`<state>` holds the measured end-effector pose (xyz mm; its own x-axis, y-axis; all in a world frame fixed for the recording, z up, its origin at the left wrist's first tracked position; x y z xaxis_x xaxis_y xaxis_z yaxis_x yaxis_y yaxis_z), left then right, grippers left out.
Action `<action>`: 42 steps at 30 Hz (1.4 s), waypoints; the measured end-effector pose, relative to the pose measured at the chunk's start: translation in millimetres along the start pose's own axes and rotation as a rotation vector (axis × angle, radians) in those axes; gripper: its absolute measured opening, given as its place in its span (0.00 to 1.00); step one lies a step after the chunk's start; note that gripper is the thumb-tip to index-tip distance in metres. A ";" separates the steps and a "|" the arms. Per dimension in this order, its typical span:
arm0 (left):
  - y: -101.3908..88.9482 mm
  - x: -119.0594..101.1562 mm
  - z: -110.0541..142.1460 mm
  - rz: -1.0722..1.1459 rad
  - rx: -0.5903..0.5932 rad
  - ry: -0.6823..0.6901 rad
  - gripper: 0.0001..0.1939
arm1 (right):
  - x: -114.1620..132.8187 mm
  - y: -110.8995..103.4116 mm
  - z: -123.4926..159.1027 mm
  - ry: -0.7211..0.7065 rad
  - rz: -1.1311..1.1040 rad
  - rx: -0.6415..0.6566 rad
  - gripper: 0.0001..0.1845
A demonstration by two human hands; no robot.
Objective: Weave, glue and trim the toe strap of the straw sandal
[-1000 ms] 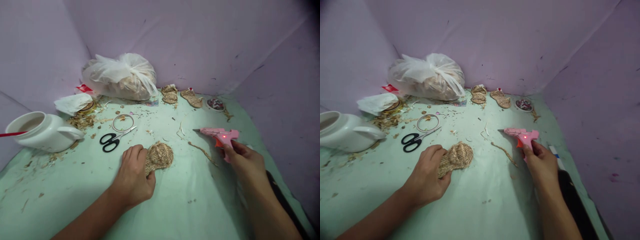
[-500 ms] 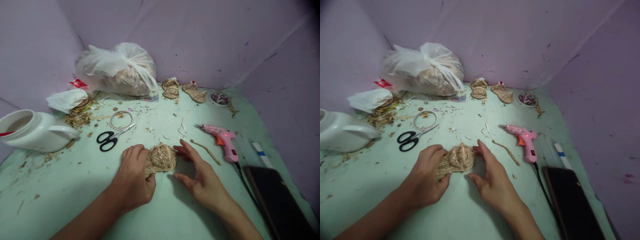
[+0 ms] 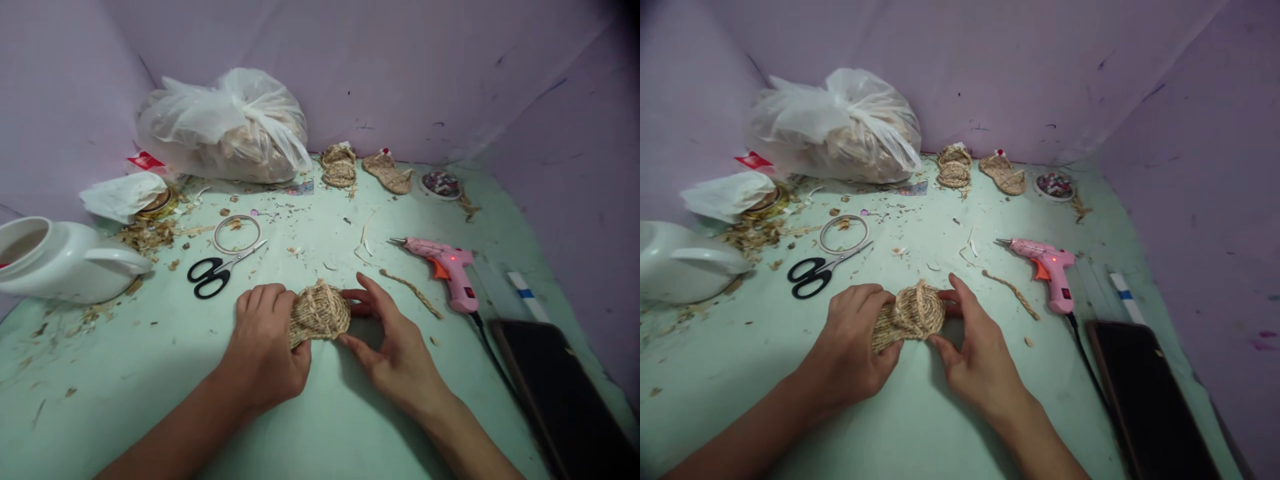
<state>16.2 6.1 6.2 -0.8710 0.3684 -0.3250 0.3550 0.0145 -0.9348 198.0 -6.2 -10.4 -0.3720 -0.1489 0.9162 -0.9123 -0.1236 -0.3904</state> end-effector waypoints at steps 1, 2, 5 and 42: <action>0.4 -0.2 -0.5 -0.012 -0.002 0.001 0.15 | 0.3 0.2 -0.2 -0.005 0.008 -0.003 0.38; 0.7 -0.4 -1.0 -0.023 -0.005 0.001 0.16 | 0.9 0.3 -0.4 -0.008 0.020 -0.005 0.38; 1.0 -1.1 -2.1 -0.044 -0.018 0.002 0.16 | 3.1 0.6 -1.1 -0.011 0.070 -0.009 0.38; 4.5 3.0 -3.6 0.036 -0.051 -0.016 0.15 | 4.0 -4.6 -4.9 -0.041 0.089 0.023 0.38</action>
Point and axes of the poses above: each hand's wrist, its own z-axis away from the middle knuckle, its own y-axis out of the palm, x = y × z, the point moved 1 cm from there along -z, towards the middle knuckle, and after that the axes turned 4 degrees about -z, right-handed, at the moved point
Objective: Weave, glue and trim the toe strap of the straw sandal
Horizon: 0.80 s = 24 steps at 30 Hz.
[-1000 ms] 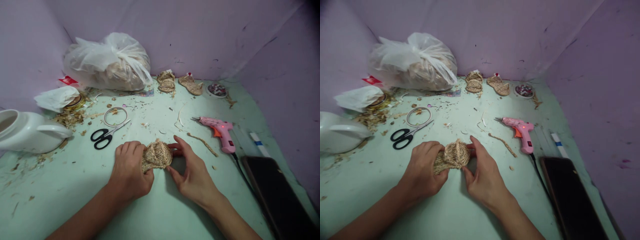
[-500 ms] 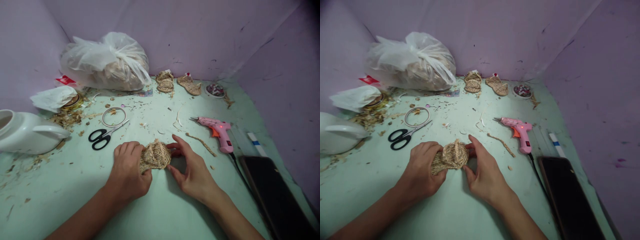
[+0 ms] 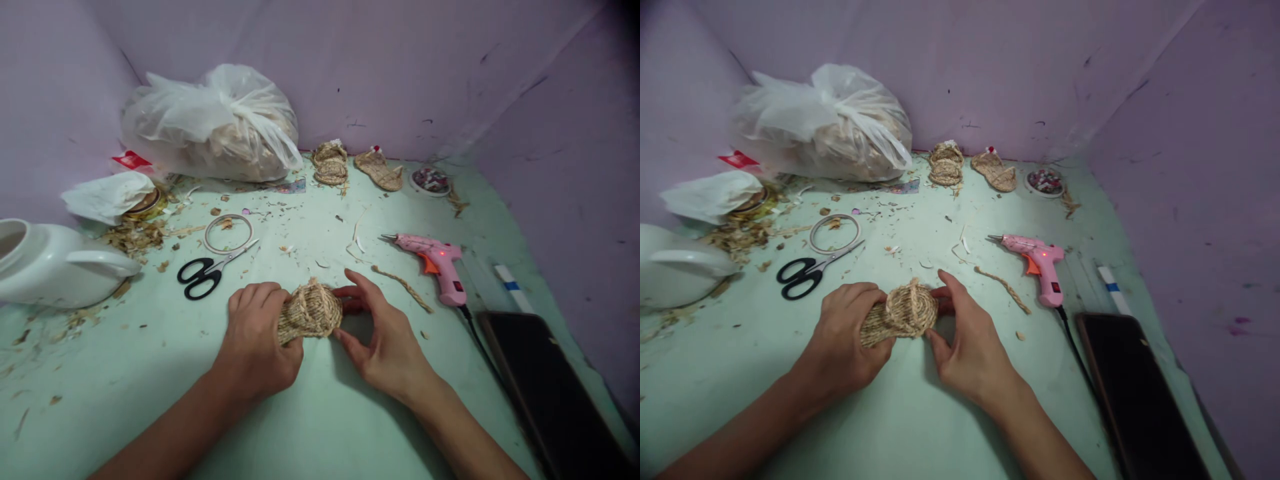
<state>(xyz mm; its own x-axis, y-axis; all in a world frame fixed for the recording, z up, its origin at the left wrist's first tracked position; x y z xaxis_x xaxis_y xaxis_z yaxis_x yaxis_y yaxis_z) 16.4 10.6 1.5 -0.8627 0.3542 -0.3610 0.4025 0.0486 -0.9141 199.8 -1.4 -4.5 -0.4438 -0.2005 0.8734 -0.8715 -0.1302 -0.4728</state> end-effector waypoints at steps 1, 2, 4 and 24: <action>0.3 0.3 -0.1 0.002 -0.004 0.000 0.15 | 0.0 0.1 0.1 0.000 0.003 -0.002 0.38; 0.5 0.6 -0.1 0.005 -0.008 0.000 0.15 | -0.1 0.4 0.1 0.002 0.006 -0.005 0.38; 0.9 1.0 -0.2 0.010 -0.011 -0.001 0.16 | -0.3 1.0 0.2 0.002 0.010 -0.008 0.38; -7.5 -4.2 1.8 -0.186 -0.078 -0.024 0.15 | -3.2 1.2 2.8 0.009 -0.101 -0.170 0.35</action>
Point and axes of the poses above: each hand's wrist, its own z-axis away from the middle knuckle, its own y-axis out of the palm, x = y × z, the point moved 1 cm from there along -z, towards the middle knuckle, and after that the axes turned 4 degrees about -z, right-handed, at the moved point
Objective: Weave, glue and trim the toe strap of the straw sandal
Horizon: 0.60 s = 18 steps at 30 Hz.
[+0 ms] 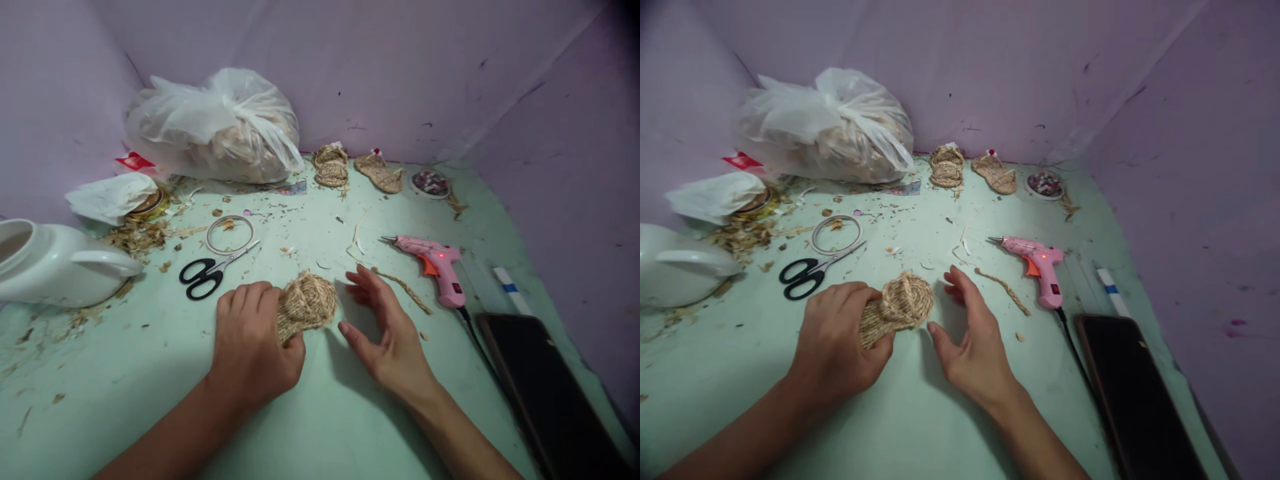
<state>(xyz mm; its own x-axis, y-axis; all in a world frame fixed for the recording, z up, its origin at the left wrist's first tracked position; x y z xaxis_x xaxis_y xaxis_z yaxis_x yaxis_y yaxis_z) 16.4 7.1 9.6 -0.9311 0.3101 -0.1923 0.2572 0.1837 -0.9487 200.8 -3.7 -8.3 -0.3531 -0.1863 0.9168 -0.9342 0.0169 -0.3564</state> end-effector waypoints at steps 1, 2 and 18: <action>-1.8 -0.7 0.1 -0.038 -0.014 -0.010 0.15 | 2.0 0.5 0.2 -0.003 0.021 -0.055 0.34; -3.4 -1.6 0.3 -0.072 -0.023 -0.021 0.15 | 4.8 1.9 0.4 -0.010 0.038 -0.109 0.32; -3.7 -12.6 10.6 -0.082 -0.090 -0.004 0.16 | 16.1 34.6 -3.5 0.207 -0.250 -0.212 0.26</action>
Point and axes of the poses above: each hand's wrist, its own z-axis away from the middle knuckle, its own y-axis out of the palm, x = y × z, the point moved 1 cm from there along -z, towards the middle knuckle, and after that the axes turned 4 degrees about -z, right-handed, at the moved point
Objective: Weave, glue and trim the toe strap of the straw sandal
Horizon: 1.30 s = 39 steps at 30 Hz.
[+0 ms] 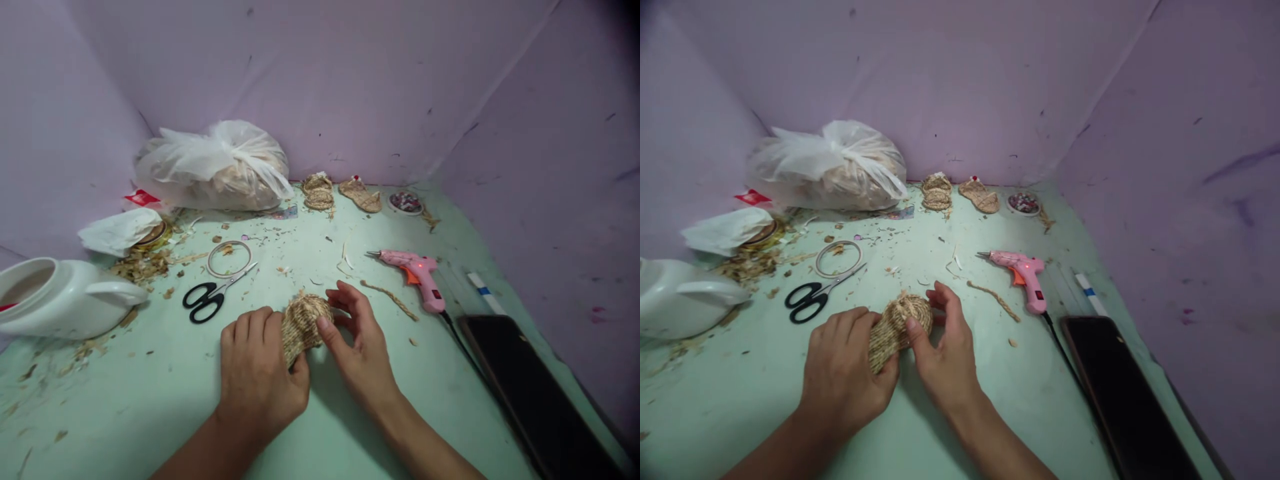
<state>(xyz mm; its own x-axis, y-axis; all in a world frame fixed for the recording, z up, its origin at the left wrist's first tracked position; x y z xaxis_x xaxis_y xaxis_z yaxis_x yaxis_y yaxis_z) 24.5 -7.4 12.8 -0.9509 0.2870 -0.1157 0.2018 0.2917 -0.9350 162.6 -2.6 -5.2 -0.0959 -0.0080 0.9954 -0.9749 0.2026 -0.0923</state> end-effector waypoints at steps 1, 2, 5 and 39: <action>0.3 -0.2 -0.1 0.003 0.001 0.001 0.16 | -0.3 0.0 0.2 0.001 -0.013 0.000 0.26; 0.6 -0.5 -0.1 0.006 0.001 0.001 0.16 | -0.6 0.2 0.4 0.001 -0.020 -0.001 0.26; 1.7 -0.2 -0.7 0.025 0.001 -0.001 0.17 | -0.2 0.8 0.3 0.003 -0.036 -0.005 0.26; -8.0 15.4 -10.4 0.716 0.271 -0.418 0.15 | 5.6 12.3 14.3 0.546 -0.819 0.108 0.13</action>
<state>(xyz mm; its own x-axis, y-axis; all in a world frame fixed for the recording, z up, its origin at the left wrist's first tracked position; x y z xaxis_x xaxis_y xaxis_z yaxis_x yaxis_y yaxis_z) 10.7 4.1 22.0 -0.6358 -0.0558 -0.7699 0.7716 -0.0729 -0.6319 147.2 -14.1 -1.1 0.6954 0.3527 0.6261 -0.7145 0.2454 0.6552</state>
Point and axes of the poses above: each hand's wrist, its own z-axis away from the middle knuckle, its own y-axis out of the palm, x = y × z, the point moved 1 cm from there along -z, towards the middle knuckle, and after that the axes turned 4 degrees about -z, right-handed, at the moved point
